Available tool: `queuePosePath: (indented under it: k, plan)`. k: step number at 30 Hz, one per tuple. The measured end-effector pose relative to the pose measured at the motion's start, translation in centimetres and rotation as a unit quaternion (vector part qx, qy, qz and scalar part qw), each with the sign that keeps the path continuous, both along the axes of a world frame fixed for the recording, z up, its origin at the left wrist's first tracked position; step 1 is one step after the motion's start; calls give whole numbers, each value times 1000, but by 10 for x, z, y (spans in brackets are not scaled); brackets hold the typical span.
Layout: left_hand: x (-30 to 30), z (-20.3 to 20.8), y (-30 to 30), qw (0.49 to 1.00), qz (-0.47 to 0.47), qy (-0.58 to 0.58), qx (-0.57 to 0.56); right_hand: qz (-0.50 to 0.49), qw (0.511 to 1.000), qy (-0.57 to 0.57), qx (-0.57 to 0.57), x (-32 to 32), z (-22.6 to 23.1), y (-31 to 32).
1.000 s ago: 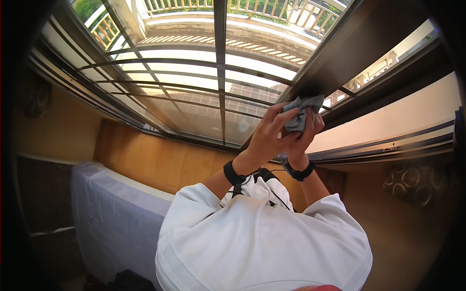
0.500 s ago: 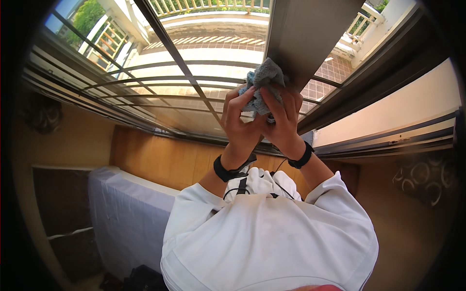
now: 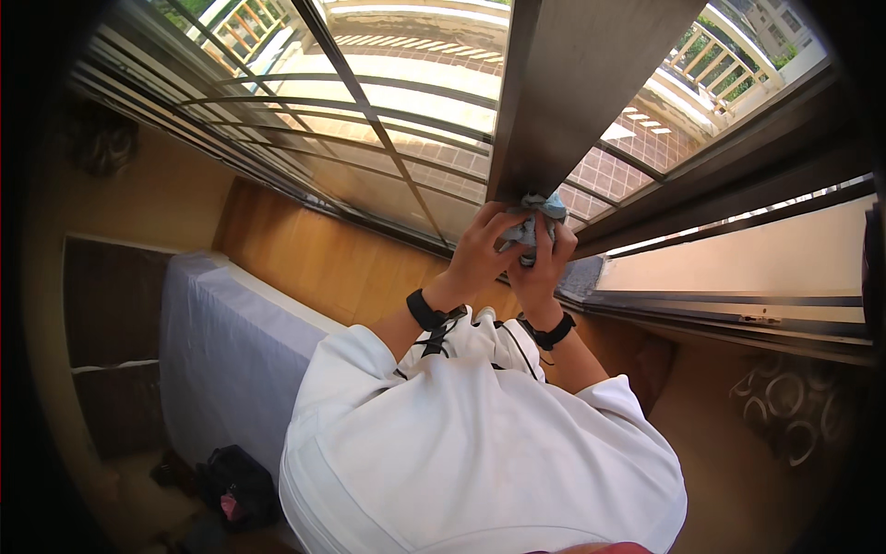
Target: The person wipes the wall, window frame, and window sill by hand with a cloth.
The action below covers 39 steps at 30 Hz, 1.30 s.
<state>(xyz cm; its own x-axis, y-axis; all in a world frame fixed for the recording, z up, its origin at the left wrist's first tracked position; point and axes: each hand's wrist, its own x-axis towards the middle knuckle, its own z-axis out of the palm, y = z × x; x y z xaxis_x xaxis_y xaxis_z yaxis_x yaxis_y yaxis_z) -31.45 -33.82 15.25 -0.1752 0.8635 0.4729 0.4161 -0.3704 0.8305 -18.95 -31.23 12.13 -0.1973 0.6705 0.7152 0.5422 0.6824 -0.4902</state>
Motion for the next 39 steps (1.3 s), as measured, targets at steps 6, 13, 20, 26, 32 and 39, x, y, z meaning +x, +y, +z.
queuePosePath:
  k: [6,13,20,26,32,39]
  plan:
    - [-20,10,6,998,-55,35,-23,-16,1000,-12,-4,-9,3,-1]
    - [-63,0,18,990,-121,69,3,-93,995,-24,24,-48,-2,-10]
    - [-185,-22,15,992,-118,34,0,-93,994,-61,-21,-169,-21,-16]
    - [-301,-20,-4,998,-53,42,-8,-66,997,-31,-1,-295,-20,-18]
    - [-383,13,-7,998,25,11,61,17,998,-34,47,-381,26,0]
    - [-378,69,17,979,26,-14,204,-23,989,-29,140,-382,80,16]
